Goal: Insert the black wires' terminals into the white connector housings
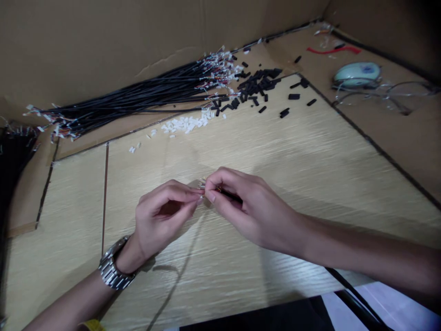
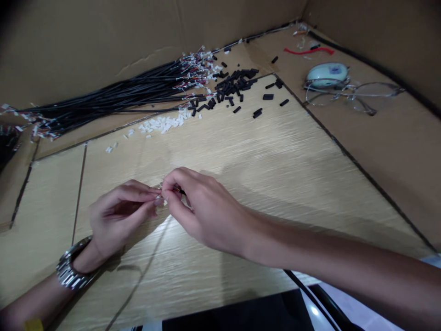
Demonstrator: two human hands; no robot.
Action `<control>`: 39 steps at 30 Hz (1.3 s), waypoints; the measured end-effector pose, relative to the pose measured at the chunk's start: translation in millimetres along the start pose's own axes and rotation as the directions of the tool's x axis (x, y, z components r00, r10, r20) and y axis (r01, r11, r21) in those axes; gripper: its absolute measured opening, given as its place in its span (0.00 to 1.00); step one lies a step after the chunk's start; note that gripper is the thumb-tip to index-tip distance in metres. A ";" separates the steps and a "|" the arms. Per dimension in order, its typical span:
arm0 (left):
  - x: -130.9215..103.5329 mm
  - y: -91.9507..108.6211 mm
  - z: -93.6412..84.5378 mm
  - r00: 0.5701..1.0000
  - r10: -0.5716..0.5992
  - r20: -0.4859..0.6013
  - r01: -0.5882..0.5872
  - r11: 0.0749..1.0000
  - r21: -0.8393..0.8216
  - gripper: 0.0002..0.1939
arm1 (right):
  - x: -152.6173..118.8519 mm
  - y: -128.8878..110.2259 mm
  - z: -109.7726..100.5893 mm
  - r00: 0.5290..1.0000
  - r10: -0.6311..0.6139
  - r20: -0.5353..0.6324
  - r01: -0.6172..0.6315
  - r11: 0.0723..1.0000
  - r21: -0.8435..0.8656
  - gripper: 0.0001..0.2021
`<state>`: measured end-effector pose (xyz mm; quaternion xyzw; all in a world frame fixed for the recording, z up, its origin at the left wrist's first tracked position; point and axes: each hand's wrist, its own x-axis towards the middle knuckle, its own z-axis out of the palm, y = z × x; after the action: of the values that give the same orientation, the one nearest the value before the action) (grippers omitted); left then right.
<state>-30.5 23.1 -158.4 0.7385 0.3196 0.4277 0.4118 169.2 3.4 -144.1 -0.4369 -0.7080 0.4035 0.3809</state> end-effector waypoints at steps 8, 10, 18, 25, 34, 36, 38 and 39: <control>0.8 2.7 -1.2 0.986 0.163 0.018 -0.164 0.973 0.165 0.13 | 1.9 0.7 -1.7 0.999 -0.016 0.033 0.016 0.999 0.028 0.03; 1.4 4.3 -2.0 0.977 0.213 0.022 -0.212 0.952 0.222 0.12 | 1.0 0.4 -1.1 0.998 -0.056 0.015 0.055 0.998 0.026 0.02; 0.5 13.6 -3.7 0.934 0.356 0.034 -0.344 0.870 0.352 0.08 | -4.0 -1.8 0.3 0.964 -0.260 -0.049 0.253 0.960 -0.116 0.03; -1.6 12.7 -5.7 0.922 0.384 0.045 -0.378 0.870 0.316 0.07 | -3.7 -2.9 -0.4 0.938 -0.345 -0.038 0.331 0.922 -0.200 0.03; -4.2 13.2 -6.3 0.912 0.407 0.046 -0.399 0.855 0.331 0.07 | -6.7 -2.1 -1.8 0.882 -0.470 0.026 0.445 0.815 -0.371 0.05; -4.2 13.4 -5.8 0.907 0.420 0.038 -0.409 0.855 0.318 0.06 | -7.1 -1.6 -1.8 0.882 -0.471 0.022 0.446 0.819 -0.360 0.05; -5.2 13.1 -5.8 0.905 0.423 0.032 -0.414 0.865 0.283 0.07 | -7.4 -2.0 -2.3 0.885 -0.466 0.017 0.443 0.830 -0.339 0.05; -6.1 12.7 -6.0 0.909 0.415 0.025 -0.406 0.875 0.265 0.08 | -7.5 -2.7 -2.9 0.888 -0.460 0.008 0.438 0.839 -0.323 0.06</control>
<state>-37.0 14.3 -147.7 0.8305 0.2164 0.4709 0.2043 173.4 -3.6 -141.9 -0.3279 -0.8322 0.1687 0.4141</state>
